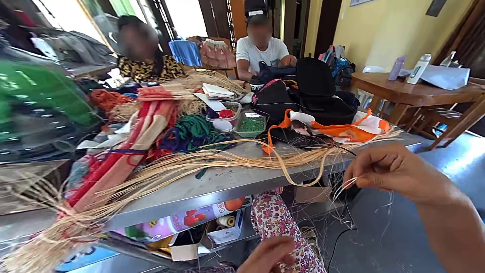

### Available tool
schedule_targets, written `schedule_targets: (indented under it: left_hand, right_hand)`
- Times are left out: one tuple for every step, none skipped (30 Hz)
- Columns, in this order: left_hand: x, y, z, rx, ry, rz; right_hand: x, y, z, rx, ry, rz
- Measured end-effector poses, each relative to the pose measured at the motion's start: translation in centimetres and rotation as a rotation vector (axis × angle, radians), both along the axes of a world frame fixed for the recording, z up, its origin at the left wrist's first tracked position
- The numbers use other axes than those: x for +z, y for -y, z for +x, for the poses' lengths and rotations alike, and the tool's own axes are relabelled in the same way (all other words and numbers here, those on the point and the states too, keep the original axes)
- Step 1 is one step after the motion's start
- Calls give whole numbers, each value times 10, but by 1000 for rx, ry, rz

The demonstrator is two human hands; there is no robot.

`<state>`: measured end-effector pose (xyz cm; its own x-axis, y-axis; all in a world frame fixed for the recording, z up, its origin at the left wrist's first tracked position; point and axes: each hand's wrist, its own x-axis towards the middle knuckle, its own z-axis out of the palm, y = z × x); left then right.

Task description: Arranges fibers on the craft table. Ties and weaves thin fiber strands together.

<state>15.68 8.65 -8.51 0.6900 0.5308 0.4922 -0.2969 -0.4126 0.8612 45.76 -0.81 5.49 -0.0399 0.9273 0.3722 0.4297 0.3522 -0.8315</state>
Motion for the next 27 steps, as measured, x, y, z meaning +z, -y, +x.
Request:
schedule_targets:
  left_hand:
    - [4, -3, 12, 36, 14, 3]
    - [6, -5, 25, 69, 26, 12]
    - [5, -7, 38, 86, 44, 20]
    - [4, -8, 49, 72, 69, 13]
    - [3, -8, 58, 34, 103, -10]
    - [2, -7, 65, -17, 141, -42]
    - [1, -5, 70, -69, 180, -73]
    - [0, -4, 73, -112, 206, -93]
    - [-2, -2, 72, -130, 218, -99]
    - [-5, 0, 71, -134, 230, -111]
    - [-8, 2, 68, -134, 246, -145]
    - [-11, 3, 63, -129, 258, -194]
    - [-13, 3, 56, -110, 269, -260]
    - [-14, 1, 49, -78, 283, -335]
    - [-15, -2, 40, -42, 305, -412]
    - [-14, -7, 29, 0, 328, -468]
    - [-13, -14, 16, 40, 360, -507]
    - [-11, -21, 2, 72, 389, -531]
    - [-10, -30, -13, 94, 426, -553]
    - [-10, -39, -30, 100, 470, -574]
    - [-11, -47, -48, 102, 511, -590]
    - [-14, -54, -65, 111, 555, -603]
    - [-17, -59, -81, 117, 610, -620]
    - [-21, -63, -95, 104, 676, -646]
    - [-25, -66, -108, 71, 747, -684]
    - [-30, -68, -119, 20, 827, -732]
    - [-36, -68, -129, -13, 896, -775]
  right_hand:
    - [0, -5, -6, 28, -7, -13]
    - [0, -10, -11, 59, -18, -26]
    - [0, -15, -17, 84, -27, -37]
    - [-1, -20, -22, 102, -27, -47]
    - [-1, -24, -28, 117, -26, -59]
    - [-2, -30, -33, 138, -21, -71]
    - [-3, -36, -37, 158, -8, -83]
    - [-4, -42, -42, 171, 11, -103]
    - [-6, -49, -46, 183, 32, -122]
    - [-7, -56, -50, 197, 52, -140]
    - [-8, -64, -52, 215, 73, -161]
    - [-8, -72, -53, 235, 107, -185]
    - [-7, -80, -53, 248, 150, -213]
    - [-6, -87, -53, 258, 201, -234]
    - [-4, -95, -52, 261, 257, -240]
    - [-2, -101, -52, 257, 302, -238]
    - [1, -106, -52, 256, 335, -226]
    - [4, -110, -51, 254, 362, -212]
    - [7, -114, -51, 246, 390, -201]
    - [11, -118, -51, 224, 429, -194]
    - [13, -120, -50, 194, 475, -195]
    - [14, -121, -49, 164, 513, -197]
    - [13, -123, -47, 141, 535, -200]
    - [11, -124, -46, 122, 540, -204]
    - [7, -125, -44, 100, 534, -204]
    - [2, -127, -42, 74, 535, -196]
    - [-3, -129, -38, 41, 556, -189]
